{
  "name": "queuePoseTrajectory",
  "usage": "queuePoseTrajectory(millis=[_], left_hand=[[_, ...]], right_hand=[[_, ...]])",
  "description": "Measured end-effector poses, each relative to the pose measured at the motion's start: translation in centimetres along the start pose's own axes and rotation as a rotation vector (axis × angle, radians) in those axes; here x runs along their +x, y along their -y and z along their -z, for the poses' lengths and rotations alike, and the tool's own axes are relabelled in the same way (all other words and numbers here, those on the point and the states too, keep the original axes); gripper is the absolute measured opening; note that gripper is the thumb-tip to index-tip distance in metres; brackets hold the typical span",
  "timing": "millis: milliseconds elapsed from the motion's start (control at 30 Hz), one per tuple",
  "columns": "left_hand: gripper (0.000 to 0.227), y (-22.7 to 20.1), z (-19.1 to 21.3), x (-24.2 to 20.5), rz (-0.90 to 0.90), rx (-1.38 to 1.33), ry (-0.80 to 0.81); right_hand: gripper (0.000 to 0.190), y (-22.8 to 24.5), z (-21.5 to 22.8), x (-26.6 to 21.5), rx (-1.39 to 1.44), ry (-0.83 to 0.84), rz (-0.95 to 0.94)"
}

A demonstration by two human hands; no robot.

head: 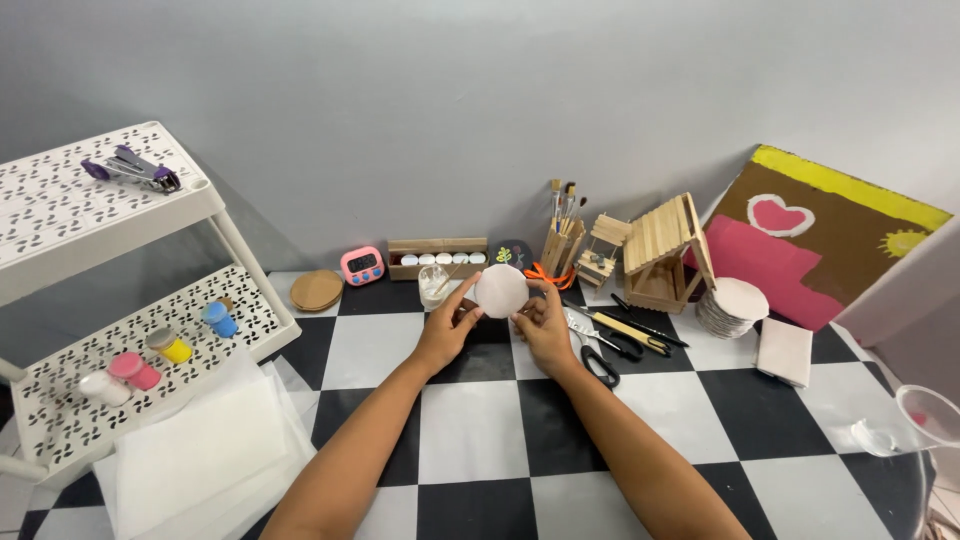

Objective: Applying glue to a cardboard circle, bonding it to paper, and trimming the excess paper with scissors.

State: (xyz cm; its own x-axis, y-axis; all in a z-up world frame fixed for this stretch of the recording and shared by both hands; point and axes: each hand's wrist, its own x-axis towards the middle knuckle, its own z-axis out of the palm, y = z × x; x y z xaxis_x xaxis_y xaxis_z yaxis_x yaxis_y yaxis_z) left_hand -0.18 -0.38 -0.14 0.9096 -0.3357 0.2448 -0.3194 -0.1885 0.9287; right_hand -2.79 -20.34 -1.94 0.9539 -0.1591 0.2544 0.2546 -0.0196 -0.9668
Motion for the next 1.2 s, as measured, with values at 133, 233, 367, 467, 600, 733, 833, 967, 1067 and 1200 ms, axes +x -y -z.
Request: queuePoseTrajectory(millis=[133,233,367,467,600,733,833,967,1067,1200], left_hand=[[0.056,-1.1,-0.1,0.1,0.004,0.049,0.006],[0.057,-2.1,-0.4,0.4,0.016,0.121,0.006],[0.056,-4.9,-1.5,1.0,-0.005,0.114,-0.014],[0.056,-6.2,-3.5,2.0,-0.069,0.077,-0.015],[0.057,-6.4,-7.9,4.1,-0.18,0.018,0.012],[0.057,-9.5,-13.1,4.2,-0.232,0.043,0.047],[0.058,-12.4,-17.1,3.8,-0.189,0.009,0.109],[0.058,-14.2,-22.6,4.1,-0.194,-0.096,0.228],[0.06,-14.1,-26.5,4.9,-0.178,-0.115,0.31],[0.06,-12.6,-30.4,6.1,-0.081,-0.099,0.375]], right_hand=[[0.057,-0.1,1.4,0.6,-0.094,-0.016,0.024],[0.058,-0.3,2.3,1.3,-0.146,-0.027,0.052],[0.06,1.0,3.8,1.9,-0.148,-0.044,0.096],[0.059,2.6,5.9,1.5,-0.129,-0.077,0.15],[0.061,3.7,10.4,0.5,-0.125,-0.144,0.202],[0.062,5.2,15.7,-1.5,-0.099,-0.222,0.246],[0.065,6.8,19.3,-3.4,-0.057,-0.304,0.25],[0.065,8.6,23.3,-5.7,-0.023,-0.437,0.226],[0.062,8.2,26.4,-6.5,-0.002,-0.524,0.185],[0.059,5.8,30.2,-6.2,0.005,-0.664,0.007]])
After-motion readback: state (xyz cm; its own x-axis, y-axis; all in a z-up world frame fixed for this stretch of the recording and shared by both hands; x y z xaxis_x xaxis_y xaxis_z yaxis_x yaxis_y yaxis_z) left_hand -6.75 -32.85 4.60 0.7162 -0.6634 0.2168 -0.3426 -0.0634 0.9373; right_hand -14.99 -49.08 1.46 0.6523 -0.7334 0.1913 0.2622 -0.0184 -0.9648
